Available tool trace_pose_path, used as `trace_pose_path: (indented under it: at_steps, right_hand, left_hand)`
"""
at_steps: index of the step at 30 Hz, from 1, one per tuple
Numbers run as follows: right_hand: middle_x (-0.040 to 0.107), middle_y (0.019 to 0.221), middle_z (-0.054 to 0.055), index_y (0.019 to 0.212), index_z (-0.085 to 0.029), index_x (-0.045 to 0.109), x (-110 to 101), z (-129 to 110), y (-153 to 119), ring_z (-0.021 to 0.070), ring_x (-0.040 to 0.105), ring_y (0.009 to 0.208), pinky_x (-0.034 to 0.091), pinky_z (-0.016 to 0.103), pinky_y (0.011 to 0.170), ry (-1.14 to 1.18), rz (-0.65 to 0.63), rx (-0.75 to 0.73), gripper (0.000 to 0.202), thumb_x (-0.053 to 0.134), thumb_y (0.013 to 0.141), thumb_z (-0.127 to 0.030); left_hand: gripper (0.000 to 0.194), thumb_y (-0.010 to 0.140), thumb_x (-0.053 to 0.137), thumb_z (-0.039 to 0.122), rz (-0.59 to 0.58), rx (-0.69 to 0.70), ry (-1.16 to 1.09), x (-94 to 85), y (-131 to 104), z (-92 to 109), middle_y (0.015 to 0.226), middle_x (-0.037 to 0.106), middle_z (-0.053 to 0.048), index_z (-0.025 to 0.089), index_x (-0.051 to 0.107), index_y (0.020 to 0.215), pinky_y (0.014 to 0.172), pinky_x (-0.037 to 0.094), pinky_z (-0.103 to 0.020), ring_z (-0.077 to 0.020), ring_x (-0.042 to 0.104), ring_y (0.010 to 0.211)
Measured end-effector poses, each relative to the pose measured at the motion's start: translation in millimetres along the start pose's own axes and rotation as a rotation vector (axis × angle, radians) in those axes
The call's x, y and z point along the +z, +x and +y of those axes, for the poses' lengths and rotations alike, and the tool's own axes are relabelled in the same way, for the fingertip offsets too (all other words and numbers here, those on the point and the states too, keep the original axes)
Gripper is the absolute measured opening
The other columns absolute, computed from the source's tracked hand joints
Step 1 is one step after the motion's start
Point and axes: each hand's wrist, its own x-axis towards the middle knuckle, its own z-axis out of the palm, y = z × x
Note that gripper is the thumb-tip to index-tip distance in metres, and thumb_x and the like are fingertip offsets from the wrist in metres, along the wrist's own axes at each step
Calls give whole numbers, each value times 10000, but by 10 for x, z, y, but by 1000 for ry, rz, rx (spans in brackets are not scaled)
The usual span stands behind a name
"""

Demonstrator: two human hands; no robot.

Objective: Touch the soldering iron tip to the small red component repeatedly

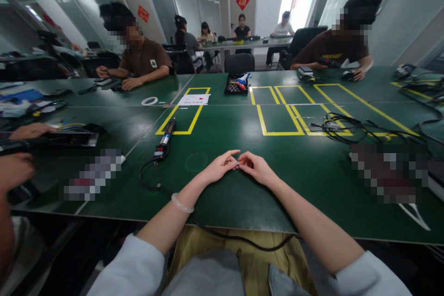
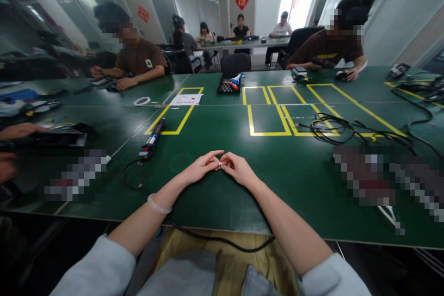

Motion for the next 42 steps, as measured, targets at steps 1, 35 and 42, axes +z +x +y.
trace_pose_path:
  at_steps: [1, 35, 42]
  right_hand:
    - [580, 796, -5, 949, -175, 570, 1, 7, 0, 98, 494, 618, 407, 223, 596, -12, 25, -2, 130, 574, 832, -230]
    - [610, 820, -2, 951, -176, 562, 57, 9, 11, 105, 536, 651, 419, 235, 621, 4, 51, 43, 183, 600, 775, -208]
    - [581, 751, -13, 922, -172, 592, 52, 56, 3, 109, 533, 647, 421, 236, 624, -19, 48, 36, 147, 598, 780, -212]
  left_hand:
    - [519, 840, 578, 371, 16, -8, -11, -9, -6, -5, 842, 581, -9, 161, 446, 1296, 810, 426, -287, -123, 561, 804]
    - [299, 731, 695, 324, 87, -32, 33, 5, -34, -24, 875, 602, -27, 146, 551, 922, 702, 442, -236, -104, 573, 765]
    - [326, 774, 651, 337, 90, -14, 97, -60, -43, -40, 971, 623, -68, 148, 557, 1022, 801, 471, -286, -137, 596, 864]
